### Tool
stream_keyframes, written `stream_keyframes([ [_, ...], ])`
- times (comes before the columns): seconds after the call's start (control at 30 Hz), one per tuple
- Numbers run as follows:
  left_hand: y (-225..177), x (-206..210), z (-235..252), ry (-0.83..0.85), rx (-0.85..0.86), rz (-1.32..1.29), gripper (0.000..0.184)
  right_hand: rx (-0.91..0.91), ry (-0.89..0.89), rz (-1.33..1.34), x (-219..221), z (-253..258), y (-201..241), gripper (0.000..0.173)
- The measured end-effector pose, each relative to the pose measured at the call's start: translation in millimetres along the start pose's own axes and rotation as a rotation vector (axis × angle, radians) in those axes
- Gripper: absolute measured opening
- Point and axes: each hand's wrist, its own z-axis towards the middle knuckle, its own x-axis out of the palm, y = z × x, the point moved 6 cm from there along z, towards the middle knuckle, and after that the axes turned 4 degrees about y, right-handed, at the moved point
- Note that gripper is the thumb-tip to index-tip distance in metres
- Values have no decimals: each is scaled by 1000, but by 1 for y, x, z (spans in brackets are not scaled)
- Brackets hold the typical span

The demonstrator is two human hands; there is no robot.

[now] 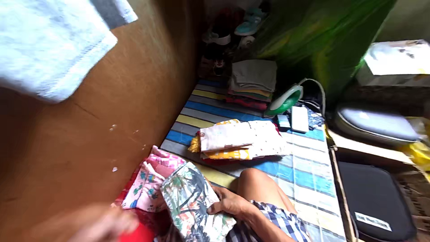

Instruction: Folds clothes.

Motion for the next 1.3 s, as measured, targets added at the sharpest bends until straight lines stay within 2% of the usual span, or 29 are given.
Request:
stream_keyframes([
  [0.07, 74, 14, -14, -77, -316, 190, 43, 4, -2, 4, -1, 0, -1, 54],
  [0.13, 140, 21, -51, -93, -695, 298, 58, 13, -7, 10, 0, 0, -1, 53],
  [0.2, 182, 28, -86, -111, -957, 163, 59, 13, -7, 23, 3, 0, 1, 52],
  [0.27, 207, 37, -108, -168, -1048, -8, 51, 5, -26, 50, 7, -5, 5, 51],
  [0.37, 213, 45, -108, -261, -1004, -200, 43, -36, -43, 78, 16, -15, 17, 47],
  [0.47, 199, 62, -105, -395, -932, -517, 35, -103, -33, 146, 30, -29, 33, 45],
  [0.57, 181, 83, -105, -524, -879, -756, 18, -164, -127, 194, 38, -39, 44, 36],
  [0.63, 176, 90, -104, -551, -820, -898, 20, -160, -106, 163, 41, -39, 46, 35],
  [0.7, 173, 88, -103, -610, -813, -920, 23, -141, -63, 120, 45, -35, 50, 36],
  [0.83, 172, 64, -103, -742, -796, -798, 21, -89, 1, -22, 59, -18, 64, 33],
  [0.97, 175, 22, -100, -896, -580, -720, 22, -157, 0, -169, 54, 7, 74, 45],
  [1.03, 190, 3, -101, -984, -498, -717, 23, -139, -61, -139, 44, 11, 72, 42],
  [1.1, 221, -9, -110, -1051, -575, -673, 20, -120, -118, -82, 31, 12, 63, 34],
  [1.2, 283, -20, -138, -1056, -877, -608, 29, -82, -207, -14, 11, 8, 41, 29],
  [1.3, 298, -22, -140, -1033, -979, -580, 31, -58, -276, 15, -9, 0, 22, 27],
])
